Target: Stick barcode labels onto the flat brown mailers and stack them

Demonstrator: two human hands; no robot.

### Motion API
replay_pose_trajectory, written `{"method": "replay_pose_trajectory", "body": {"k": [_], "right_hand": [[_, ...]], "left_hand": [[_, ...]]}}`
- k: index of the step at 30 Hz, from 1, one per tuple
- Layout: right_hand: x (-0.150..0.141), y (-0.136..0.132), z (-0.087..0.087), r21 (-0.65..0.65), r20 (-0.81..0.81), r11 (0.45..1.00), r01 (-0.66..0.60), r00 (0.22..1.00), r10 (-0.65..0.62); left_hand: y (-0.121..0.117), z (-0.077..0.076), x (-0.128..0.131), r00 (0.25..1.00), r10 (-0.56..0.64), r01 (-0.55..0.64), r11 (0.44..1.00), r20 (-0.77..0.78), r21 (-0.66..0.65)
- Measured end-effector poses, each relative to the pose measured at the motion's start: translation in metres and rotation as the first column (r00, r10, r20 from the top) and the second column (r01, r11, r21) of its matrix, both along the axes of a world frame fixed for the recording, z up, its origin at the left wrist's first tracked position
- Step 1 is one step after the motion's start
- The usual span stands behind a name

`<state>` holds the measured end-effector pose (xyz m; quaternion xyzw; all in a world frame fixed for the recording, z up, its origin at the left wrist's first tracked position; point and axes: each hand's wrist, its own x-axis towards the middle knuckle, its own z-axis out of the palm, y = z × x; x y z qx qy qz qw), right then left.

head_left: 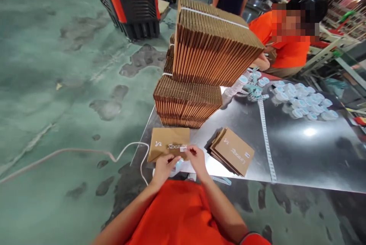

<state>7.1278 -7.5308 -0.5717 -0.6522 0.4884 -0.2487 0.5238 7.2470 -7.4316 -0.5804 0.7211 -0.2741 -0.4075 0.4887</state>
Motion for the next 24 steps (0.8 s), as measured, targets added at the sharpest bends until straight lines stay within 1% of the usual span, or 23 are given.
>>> {"method": "replay_pose_trajectory", "body": {"k": [2, 4, 7, 9, 12, 15, 20, 24], "right_hand": [[0.006, -0.023, -0.02, -0.034, -0.087, 0.997, 0.067, 0.994, -0.07], [0.014, -0.045, -0.04, -0.033, -0.155, 0.995, 0.093, 0.983, -0.097], [0.026, -0.066, -0.065, -0.021, -0.218, 0.997, 0.076, 0.973, -0.079], [0.032, -0.071, -0.074, -0.026, -0.254, 0.998, 0.055, 0.965, -0.06], [0.036, -0.072, -0.079, -0.045, -0.311, 0.998, 0.034, 0.949, -0.046], [0.036, -0.073, -0.079, -0.071, -0.362, 0.997, 0.017, 0.931, -0.042], [0.038, -0.074, -0.079, -0.116, -0.444, 0.993, -0.03, 0.896, -0.025], [0.041, -0.071, -0.078, -0.165, -0.517, 0.985, -0.056, 0.855, -0.037]], "left_hand": [[0.0, -0.014, 0.006, 0.999, 0.025, -0.025, 1.0, -0.021, 0.013], [0.0, -0.03, 0.013, 0.997, 0.053, -0.052, 0.998, -0.054, 0.024], [-0.001, -0.053, 0.021, 0.989, 0.089, -0.085, 0.995, -0.118, 0.045], [-0.002, -0.064, 0.024, 0.982, 0.115, -0.108, 0.992, -0.149, 0.058], [-0.003, -0.075, 0.027, 0.977, 0.147, -0.138, 0.988, -0.158, 0.067], [-0.004, -0.081, 0.027, 0.976, 0.153, -0.144, 0.987, -0.158, 0.069], [-0.003, -0.084, 0.026, 0.974, 0.142, -0.13, 0.988, -0.174, 0.078], [-0.002, -0.083, 0.027, 0.975, 0.143, -0.129, 0.987, -0.171, 0.091]]}}
